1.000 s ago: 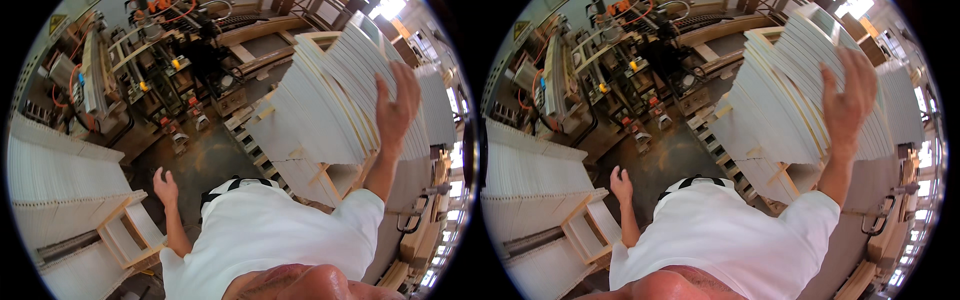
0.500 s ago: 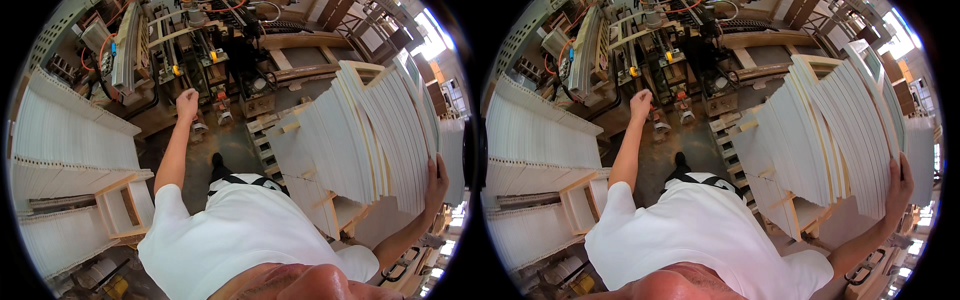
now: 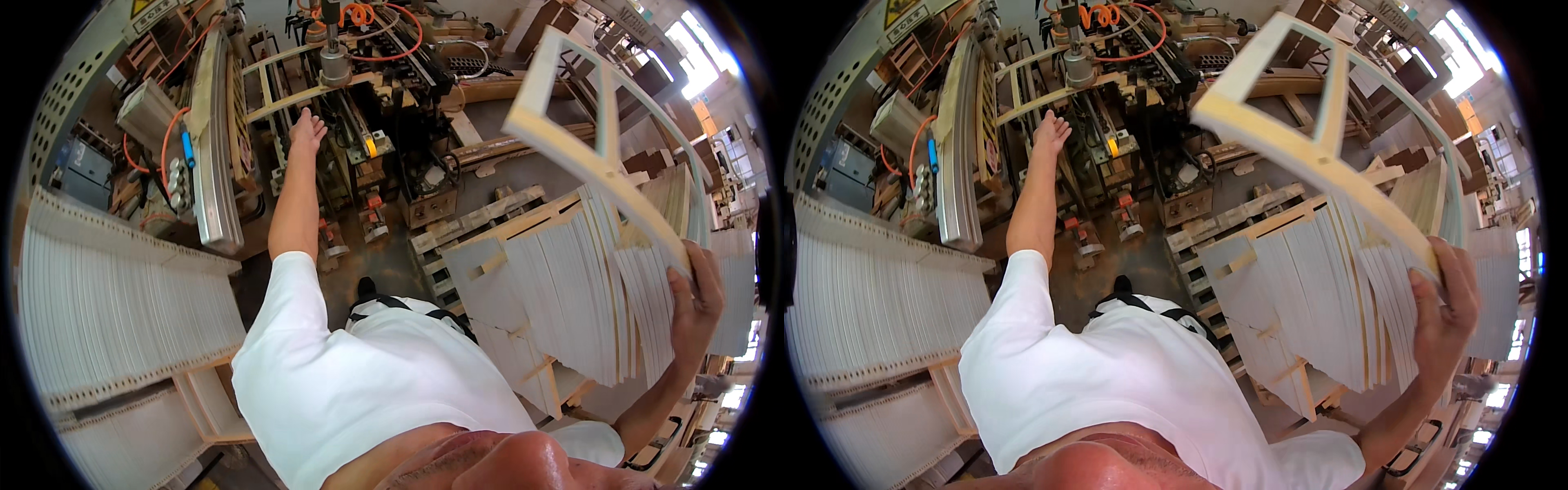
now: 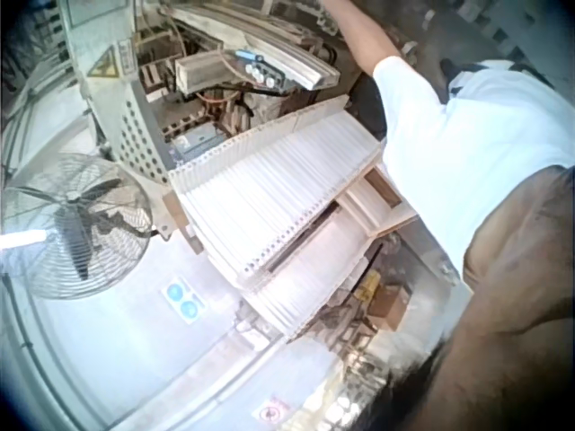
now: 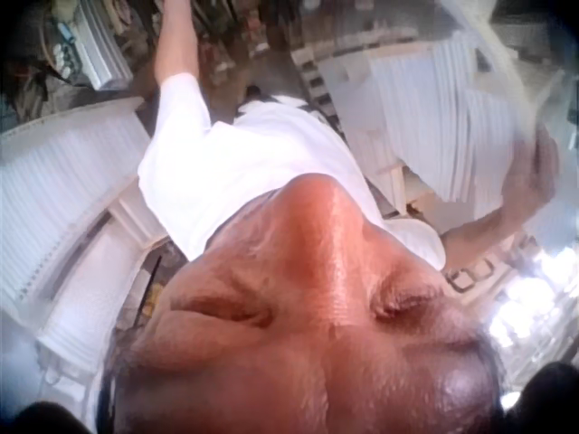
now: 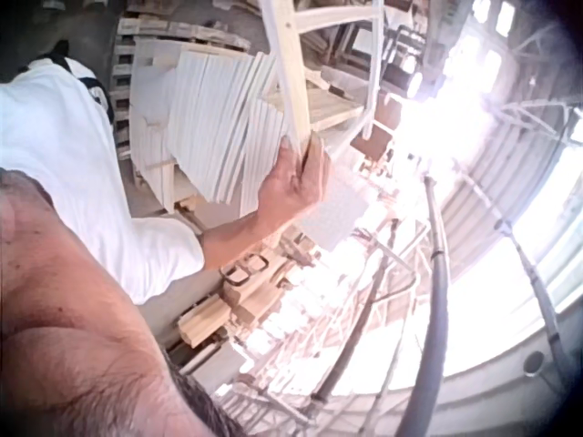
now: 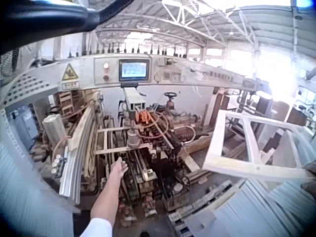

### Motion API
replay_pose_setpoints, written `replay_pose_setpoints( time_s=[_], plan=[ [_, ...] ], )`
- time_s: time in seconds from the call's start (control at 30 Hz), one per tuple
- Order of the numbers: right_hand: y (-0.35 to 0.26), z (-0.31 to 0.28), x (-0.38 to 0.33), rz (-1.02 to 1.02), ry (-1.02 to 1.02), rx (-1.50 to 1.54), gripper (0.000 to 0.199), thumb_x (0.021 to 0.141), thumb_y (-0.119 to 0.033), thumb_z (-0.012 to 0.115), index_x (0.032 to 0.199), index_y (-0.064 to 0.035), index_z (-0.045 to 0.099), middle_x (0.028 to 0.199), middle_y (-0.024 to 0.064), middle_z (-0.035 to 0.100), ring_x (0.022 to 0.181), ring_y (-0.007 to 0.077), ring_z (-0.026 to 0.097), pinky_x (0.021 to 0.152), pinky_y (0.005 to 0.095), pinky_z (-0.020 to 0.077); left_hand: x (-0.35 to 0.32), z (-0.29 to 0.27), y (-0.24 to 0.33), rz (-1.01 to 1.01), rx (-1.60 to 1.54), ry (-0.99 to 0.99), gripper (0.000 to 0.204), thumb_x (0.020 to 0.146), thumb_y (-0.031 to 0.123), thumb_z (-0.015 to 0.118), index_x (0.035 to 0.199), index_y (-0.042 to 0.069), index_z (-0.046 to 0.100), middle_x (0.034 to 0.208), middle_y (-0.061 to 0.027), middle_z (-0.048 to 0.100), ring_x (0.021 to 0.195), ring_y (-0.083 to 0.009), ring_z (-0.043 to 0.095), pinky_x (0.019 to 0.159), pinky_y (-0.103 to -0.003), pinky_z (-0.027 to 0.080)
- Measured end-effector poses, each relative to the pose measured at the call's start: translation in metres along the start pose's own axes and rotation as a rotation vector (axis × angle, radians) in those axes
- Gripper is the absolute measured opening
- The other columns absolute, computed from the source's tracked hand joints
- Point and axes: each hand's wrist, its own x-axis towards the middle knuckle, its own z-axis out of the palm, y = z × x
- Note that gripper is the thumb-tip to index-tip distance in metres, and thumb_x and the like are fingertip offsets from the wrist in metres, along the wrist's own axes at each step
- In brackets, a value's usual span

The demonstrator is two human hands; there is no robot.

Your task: The person repeatedly picks up wooden chair frames from a stack and places them onto a machine jig. They align the frames on the jig and then remove them to place them back on the stack, repeating this cycle continuously.

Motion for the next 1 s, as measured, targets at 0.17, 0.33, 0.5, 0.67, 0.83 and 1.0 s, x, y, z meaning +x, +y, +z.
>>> replay_pose_setpoints(
  time_s=[0.17,0.33,0.5,0.67,0.83,1.0],
  plan=[
    [-0.058,0.057,0.037,-0.152,-0.015,0.064,0.036,0.074,0.001,0.071,0.109,0.0045,0.062,0.091,0.0122,0.058,0.083,0.0220,0.056,0.072,0.0329,0.0465,0.066,0.009,0.010,-0.028,-0.215,0.090,0.063,0.096,0.034,0.054,0.141,-0.003,0.031,0.131,-0.0210,0.048,0.115,-0.0358,0.054,0.098,-0.045,0.051],
    [-0.082,0.109,0.069,-0.272,-0.054,0.037,0.037,0.066,0.002,0.073,0.101,0.0032,0.061,0.089,0.0147,0.059,0.078,0.0304,0.056,0.068,0.0370,0.0459,0.084,0.016,0.021,-0.012,-0.367,0.123,0.068,0.096,0.038,0.051,0.143,-0.003,0.026,0.138,-0.0255,0.039,0.121,-0.0408,0.048,0.100,-0.049,0.048],
    [-0.095,0.143,0.089,-0.305,-0.123,0.073,0.037,0.065,0.000,0.073,0.100,0.0017,0.062,0.088,0.0131,0.060,0.078,0.0307,0.056,0.067,0.0387,0.0455,0.100,0.013,0.024,0.023,-0.453,0.109,0.062,0.098,0.035,0.048,0.144,0.000,0.026,0.141,-0.0246,0.035,0.122,-0.0418,0.047,0.101,-0.050,0.048],
    [-0.093,0.174,0.094,-0.312,-0.168,0.143,0.035,0.065,0.000,0.074,0.098,0.0011,0.062,0.088,0.0131,0.061,0.077,0.0304,0.057,0.066,0.0388,0.0458,0.100,0.013,0.020,0.044,-0.536,0.082,0.053,0.100,0.025,0.044,0.144,0.001,0.026,0.142,-0.0233,0.033,0.123,-0.0414,0.046,0.102,-0.049,0.048],
    [-0.081,0.196,0.094,-0.346,-0.167,0.233,0.034,0.067,-0.001,0.074,0.099,0.0019,0.063,0.088,0.0130,0.062,0.076,0.0303,0.057,0.067,0.0370,0.0471,0.077,0.003,0.001,0.060,-0.586,0.111,0.051,0.101,0.020,0.042,0.144,-0.002,0.025,0.139,-0.0252,0.036,0.124,-0.0416,0.045,0.102,-0.048,0.048],
    [-0.074,0.216,0.085,-0.400,-0.128,0.307,0.034,0.067,-0.002,0.074,0.099,0.0002,0.064,0.086,0.0119,0.063,0.077,0.0292,0.058,0.067,0.0373,0.0475,0.031,-0.009,-0.035,0.041,-0.595,0.076,0.051,0.100,0.018,0.043,0.141,-0.007,0.024,0.139,-0.0262,0.036,0.126,-0.0416,0.042,0.103,-0.049,0.046]
  ],
)
